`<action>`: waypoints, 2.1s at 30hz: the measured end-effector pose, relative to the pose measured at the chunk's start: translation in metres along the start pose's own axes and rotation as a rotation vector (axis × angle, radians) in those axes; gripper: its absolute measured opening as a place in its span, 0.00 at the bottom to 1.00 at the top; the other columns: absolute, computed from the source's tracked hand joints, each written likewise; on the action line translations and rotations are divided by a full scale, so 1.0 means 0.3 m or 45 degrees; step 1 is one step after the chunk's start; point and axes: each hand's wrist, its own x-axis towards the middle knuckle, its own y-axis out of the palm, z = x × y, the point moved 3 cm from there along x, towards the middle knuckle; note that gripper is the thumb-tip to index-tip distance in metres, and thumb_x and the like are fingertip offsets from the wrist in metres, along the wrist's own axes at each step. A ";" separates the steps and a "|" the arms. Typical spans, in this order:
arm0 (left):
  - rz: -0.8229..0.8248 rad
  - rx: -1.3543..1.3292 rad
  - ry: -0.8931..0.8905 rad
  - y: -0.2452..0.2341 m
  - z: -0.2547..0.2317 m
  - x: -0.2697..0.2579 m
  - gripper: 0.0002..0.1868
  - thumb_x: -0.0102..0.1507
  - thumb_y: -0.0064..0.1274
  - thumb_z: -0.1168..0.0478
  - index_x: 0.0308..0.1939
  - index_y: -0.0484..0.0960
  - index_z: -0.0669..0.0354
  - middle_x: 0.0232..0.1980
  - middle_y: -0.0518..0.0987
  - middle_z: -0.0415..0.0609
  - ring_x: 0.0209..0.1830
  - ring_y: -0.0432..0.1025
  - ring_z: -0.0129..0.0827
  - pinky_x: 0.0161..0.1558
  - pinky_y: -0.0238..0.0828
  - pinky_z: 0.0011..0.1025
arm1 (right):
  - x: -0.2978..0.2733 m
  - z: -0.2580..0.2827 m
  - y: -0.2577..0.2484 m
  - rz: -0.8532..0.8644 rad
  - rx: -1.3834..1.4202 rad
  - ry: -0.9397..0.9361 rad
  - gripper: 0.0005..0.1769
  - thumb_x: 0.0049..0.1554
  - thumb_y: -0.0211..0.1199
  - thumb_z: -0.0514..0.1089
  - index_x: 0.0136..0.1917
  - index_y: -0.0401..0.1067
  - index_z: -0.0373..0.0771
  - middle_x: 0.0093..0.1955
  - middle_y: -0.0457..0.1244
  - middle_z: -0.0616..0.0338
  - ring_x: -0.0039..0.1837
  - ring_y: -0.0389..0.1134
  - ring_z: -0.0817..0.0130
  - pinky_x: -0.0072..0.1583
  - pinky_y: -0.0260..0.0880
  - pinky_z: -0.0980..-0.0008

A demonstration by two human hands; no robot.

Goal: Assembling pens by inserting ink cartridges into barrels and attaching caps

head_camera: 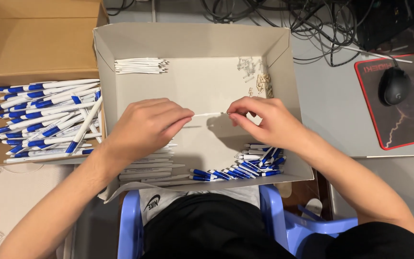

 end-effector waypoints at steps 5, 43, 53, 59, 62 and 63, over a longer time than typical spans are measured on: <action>0.064 0.010 -0.002 0.009 0.005 -0.006 0.06 0.69 0.54 0.66 0.44 0.86 0.52 0.34 0.83 0.38 0.35 0.78 0.32 0.38 0.77 0.28 | 0.001 0.004 0.003 0.013 0.012 -0.011 0.07 0.61 0.61 0.34 0.51 0.76 0.43 0.36 0.72 0.62 0.38 0.71 0.66 0.45 0.70 0.70; 0.151 -0.018 -0.065 0.022 0.002 -0.018 0.09 0.73 0.47 0.62 0.47 0.84 0.49 0.37 0.83 0.37 0.37 0.78 0.32 0.38 0.78 0.28 | 0.000 0.007 0.026 0.066 -0.027 0.002 0.07 0.60 0.61 0.33 0.51 0.76 0.41 0.35 0.72 0.60 0.37 0.72 0.63 0.45 0.70 0.68; 0.188 -0.001 -0.075 0.032 0.000 -0.013 0.08 0.72 0.48 0.61 0.47 0.84 0.49 0.37 0.83 0.36 0.37 0.78 0.31 0.39 0.77 0.27 | 0.003 0.005 0.027 0.092 -0.047 0.008 0.06 0.61 0.61 0.35 0.50 0.76 0.41 0.35 0.72 0.60 0.37 0.72 0.63 0.43 0.70 0.68; 0.211 -0.015 -0.069 0.028 -0.021 0.003 0.07 0.72 0.49 0.61 0.46 0.84 0.50 0.38 0.83 0.36 0.38 0.79 0.31 0.40 0.78 0.27 | 0.004 -0.001 0.038 0.121 -0.059 0.002 0.05 0.61 0.61 0.35 0.49 0.76 0.41 0.35 0.72 0.60 0.37 0.72 0.62 0.44 0.71 0.68; 0.228 -0.030 -0.048 0.047 -0.038 0.005 0.07 0.70 0.52 0.63 0.48 0.84 0.50 0.39 0.84 0.37 0.39 0.80 0.32 0.41 0.78 0.27 | 0.010 0.012 0.046 0.150 -0.058 -0.022 0.05 0.60 0.61 0.35 0.48 0.77 0.40 0.34 0.72 0.58 0.38 0.73 0.61 0.44 0.73 0.66; 0.235 -0.020 -0.027 0.056 -0.042 0.007 0.07 0.69 0.54 0.64 0.49 0.84 0.50 0.40 0.85 0.38 0.39 0.80 0.32 0.40 0.79 0.27 | 0.015 0.019 0.048 0.159 -0.054 -0.050 0.05 0.60 0.61 0.34 0.47 0.77 0.39 0.34 0.72 0.57 0.38 0.73 0.60 0.45 0.74 0.65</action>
